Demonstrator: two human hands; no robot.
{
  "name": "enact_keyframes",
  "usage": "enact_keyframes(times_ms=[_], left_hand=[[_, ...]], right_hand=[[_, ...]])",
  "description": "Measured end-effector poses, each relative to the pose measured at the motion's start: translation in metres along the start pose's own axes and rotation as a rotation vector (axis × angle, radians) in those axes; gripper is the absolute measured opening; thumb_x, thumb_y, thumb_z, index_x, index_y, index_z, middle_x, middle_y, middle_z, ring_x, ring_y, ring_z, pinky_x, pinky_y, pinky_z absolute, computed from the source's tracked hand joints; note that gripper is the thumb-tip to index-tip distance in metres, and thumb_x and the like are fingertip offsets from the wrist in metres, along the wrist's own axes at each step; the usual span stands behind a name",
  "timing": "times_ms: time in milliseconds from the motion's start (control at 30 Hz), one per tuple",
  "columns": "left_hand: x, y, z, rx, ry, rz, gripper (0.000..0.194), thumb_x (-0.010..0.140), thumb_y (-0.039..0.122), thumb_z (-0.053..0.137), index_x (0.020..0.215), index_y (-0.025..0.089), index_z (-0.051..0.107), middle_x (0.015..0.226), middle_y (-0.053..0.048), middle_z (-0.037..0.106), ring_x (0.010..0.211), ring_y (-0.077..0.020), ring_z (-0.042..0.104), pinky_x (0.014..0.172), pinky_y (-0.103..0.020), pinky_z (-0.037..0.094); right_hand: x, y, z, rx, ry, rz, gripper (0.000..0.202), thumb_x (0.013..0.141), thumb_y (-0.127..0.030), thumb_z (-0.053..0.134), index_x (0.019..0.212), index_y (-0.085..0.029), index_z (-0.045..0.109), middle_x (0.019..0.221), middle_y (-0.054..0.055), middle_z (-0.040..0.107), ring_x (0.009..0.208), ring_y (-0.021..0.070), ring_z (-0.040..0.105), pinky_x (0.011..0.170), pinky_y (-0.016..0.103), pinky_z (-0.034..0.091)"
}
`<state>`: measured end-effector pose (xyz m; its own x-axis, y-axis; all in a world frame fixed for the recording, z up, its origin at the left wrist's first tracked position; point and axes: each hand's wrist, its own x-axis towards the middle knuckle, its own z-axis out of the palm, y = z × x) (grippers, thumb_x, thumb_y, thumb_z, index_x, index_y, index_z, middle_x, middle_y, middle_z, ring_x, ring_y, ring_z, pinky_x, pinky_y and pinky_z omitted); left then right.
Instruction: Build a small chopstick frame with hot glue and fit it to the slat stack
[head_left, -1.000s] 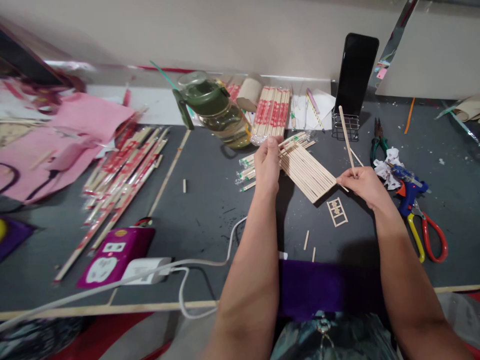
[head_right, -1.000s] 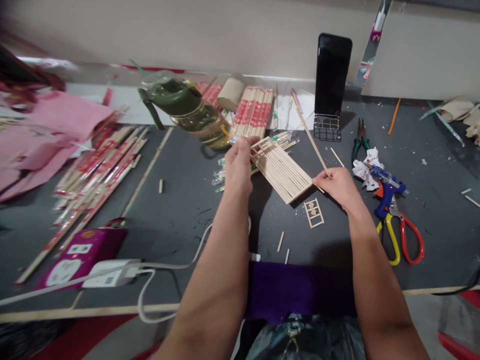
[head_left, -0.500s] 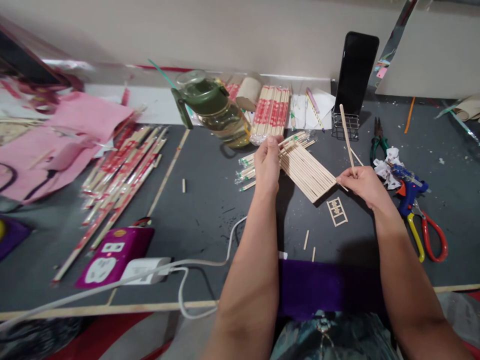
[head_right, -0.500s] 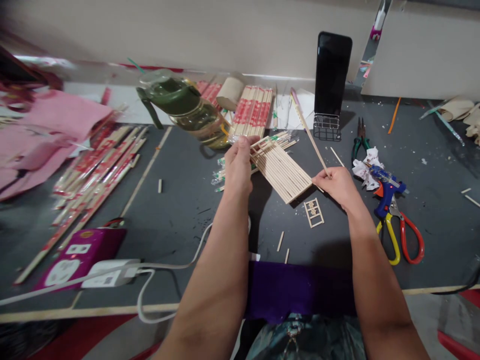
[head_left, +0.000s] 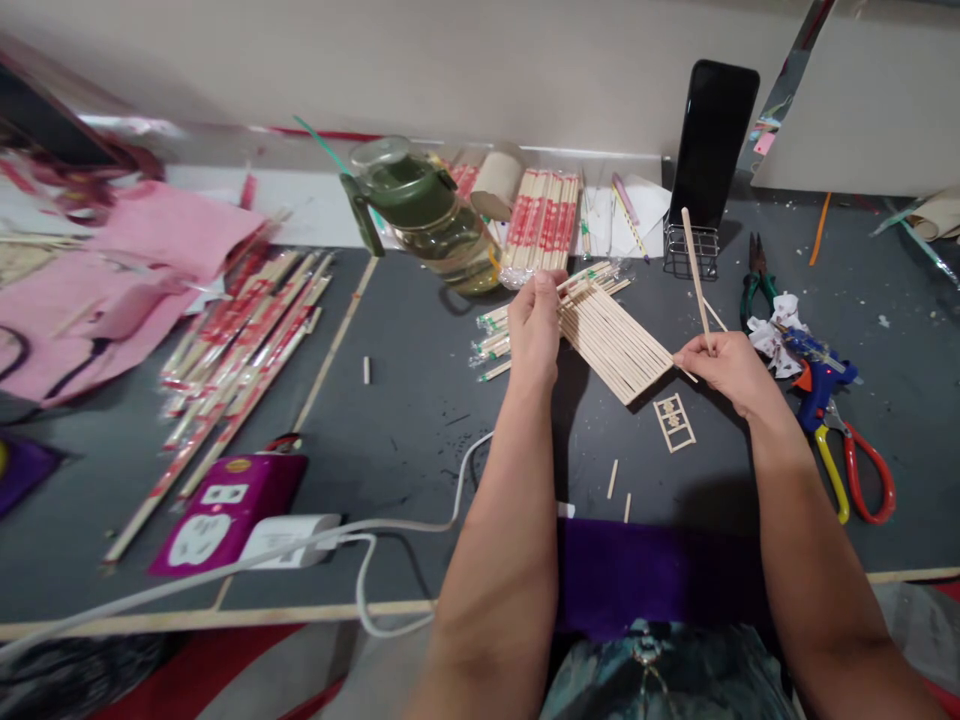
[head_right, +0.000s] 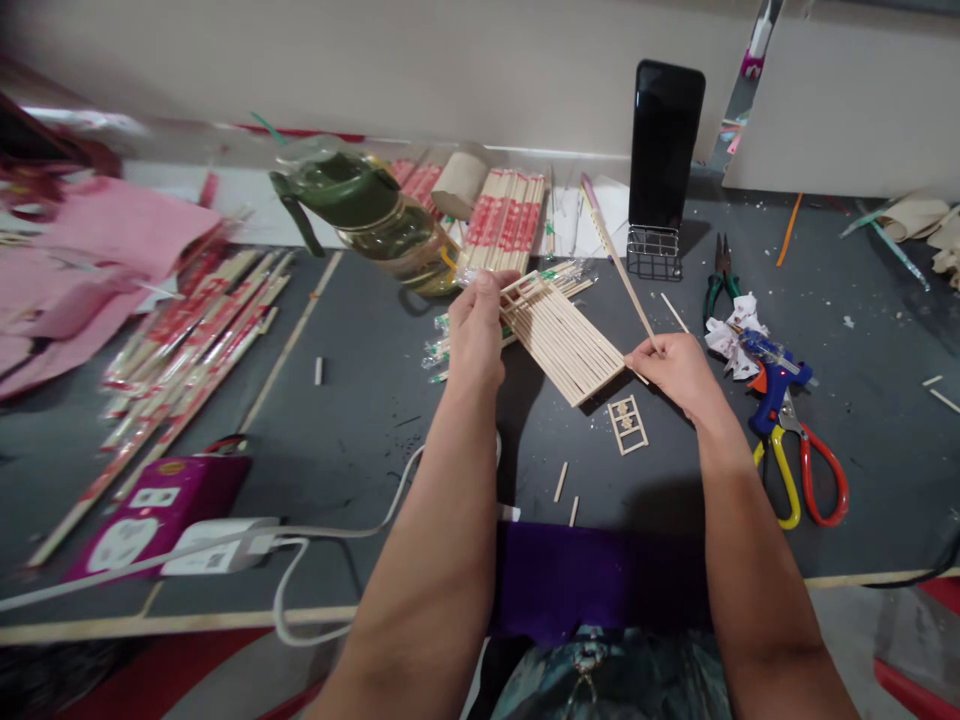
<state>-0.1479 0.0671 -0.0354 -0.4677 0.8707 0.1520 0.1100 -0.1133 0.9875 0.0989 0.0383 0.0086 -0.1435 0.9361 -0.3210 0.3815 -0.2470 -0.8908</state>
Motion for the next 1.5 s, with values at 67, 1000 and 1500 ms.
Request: enact_keyframes(times_ms=[67, 1000, 1500], left_hand=[[0.0001, -0.0003, -0.0001, 0.007, -0.004, 0.005, 0.074, 0.082, 0.087, 0.049, 0.099, 0.020, 0.075, 0.100, -0.012, 0.075, 0.098, -0.0272, 0.071, 0.087, -0.042, 0.059], [-0.0015, 0.0054, 0.0004, -0.062, 0.003, -0.032, 0.074, 0.079, 0.086, 0.054, 0.095, 0.018, 0.076, 0.097, -0.011, 0.076, 0.094, -0.0268, 0.072, 0.088, -0.042, 0.058], [0.0076, -0.0011, -0.0019, -0.120, 0.026, -0.152, 0.084, 0.084, 0.091, 0.030, 0.097, 0.020, 0.073, 0.090, -0.009, 0.074, 0.090, -0.0243, 0.072, 0.082, -0.039, 0.059]], right_hand=[[0.0000, 0.0002, 0.0002, 0.007, -0.002, 0.003, 0.025, 0.066, -0.043, 0.071, 0.067, -0.019, 0.067, 0.052, -0.005, 0.051, 0.050, 0.0088, 0.038, 0.050, 0.026, 0.027], [0.0028, 0.0042, 0.0001, 0.002, -0.012, -0.012, 0.024, 0.067, -0.042, 0.071, 0.068, -0.018, 0.066, 0.053, -0.006, 0.051, 0.049, 0.0079, 0.038, 0.050, 0.026, 0.026], [0.0034, 0.0035, 0.0000, -0.010, -0.010, -0.029, 0.023, 0.069, -0.040, 0.071, 0.068, -0.017, 0.067, 0.052, -0.006, 0.051, 0.049, 0.0084, 0.038, 0.050, 0.026, 0.027]])
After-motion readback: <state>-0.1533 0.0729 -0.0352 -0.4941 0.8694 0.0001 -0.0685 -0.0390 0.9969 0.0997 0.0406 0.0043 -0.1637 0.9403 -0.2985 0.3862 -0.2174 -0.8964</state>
